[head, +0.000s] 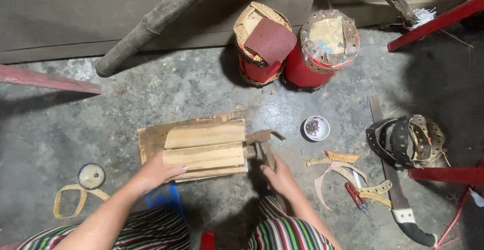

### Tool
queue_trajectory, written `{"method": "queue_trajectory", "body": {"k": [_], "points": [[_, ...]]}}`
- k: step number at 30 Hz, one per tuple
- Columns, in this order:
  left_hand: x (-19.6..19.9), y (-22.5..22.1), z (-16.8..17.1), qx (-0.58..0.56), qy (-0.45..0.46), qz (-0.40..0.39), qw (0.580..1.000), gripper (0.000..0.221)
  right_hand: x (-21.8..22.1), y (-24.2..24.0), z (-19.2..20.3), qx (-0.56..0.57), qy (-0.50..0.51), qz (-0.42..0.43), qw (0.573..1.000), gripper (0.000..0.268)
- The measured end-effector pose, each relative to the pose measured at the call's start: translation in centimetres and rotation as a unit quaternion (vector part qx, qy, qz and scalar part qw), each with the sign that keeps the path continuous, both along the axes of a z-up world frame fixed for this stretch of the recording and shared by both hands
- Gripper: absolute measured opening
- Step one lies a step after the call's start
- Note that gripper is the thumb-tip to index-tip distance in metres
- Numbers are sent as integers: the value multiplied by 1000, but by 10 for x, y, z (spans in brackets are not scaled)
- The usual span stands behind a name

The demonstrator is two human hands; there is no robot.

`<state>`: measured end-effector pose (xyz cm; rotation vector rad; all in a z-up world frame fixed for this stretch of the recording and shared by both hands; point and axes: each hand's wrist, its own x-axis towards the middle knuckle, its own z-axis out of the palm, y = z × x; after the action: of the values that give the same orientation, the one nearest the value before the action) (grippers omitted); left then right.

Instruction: Assembling wooden slats into a drum frame using a hammer and nails, followed by sanding the exterior surface for a smooth finish.

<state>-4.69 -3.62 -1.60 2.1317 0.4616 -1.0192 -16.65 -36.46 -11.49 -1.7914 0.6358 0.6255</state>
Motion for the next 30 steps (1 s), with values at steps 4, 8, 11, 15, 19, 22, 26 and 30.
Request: {"method": "queue_trajectory", "body": {"k": [4,8,11,15,19,22,26,30], "points": [[-3,5,-13,1,-13,-10,1000,68,-1,5,12,41,-21,-31,998,27],[-7,11,-21,-5,-15,13,1000,68,2,14,13,-78,-8,69,995,58],[-3,8,-15,-4,-19,18,1000,68,3,5,13,-27,-4,22,999,49],[-2,5,-9,-4,-24,23,999,69,-3,-1,16,59,-62,-39,996,20],[-3,10,-12,6,-9,0,1000,73,4,5,-3,-68,-54,45,995,54],[-2,18,-14,10,13,-110,994,69,9,-2,-1,-40,55,88,994,49],[-4,17,-15,-5,9,-98,995,68,10,-7,23,-3,24,43,999,50],[-3,17,-13,24,34,-102,994,71,16,-3,35,14,22,42,999,55]]}}
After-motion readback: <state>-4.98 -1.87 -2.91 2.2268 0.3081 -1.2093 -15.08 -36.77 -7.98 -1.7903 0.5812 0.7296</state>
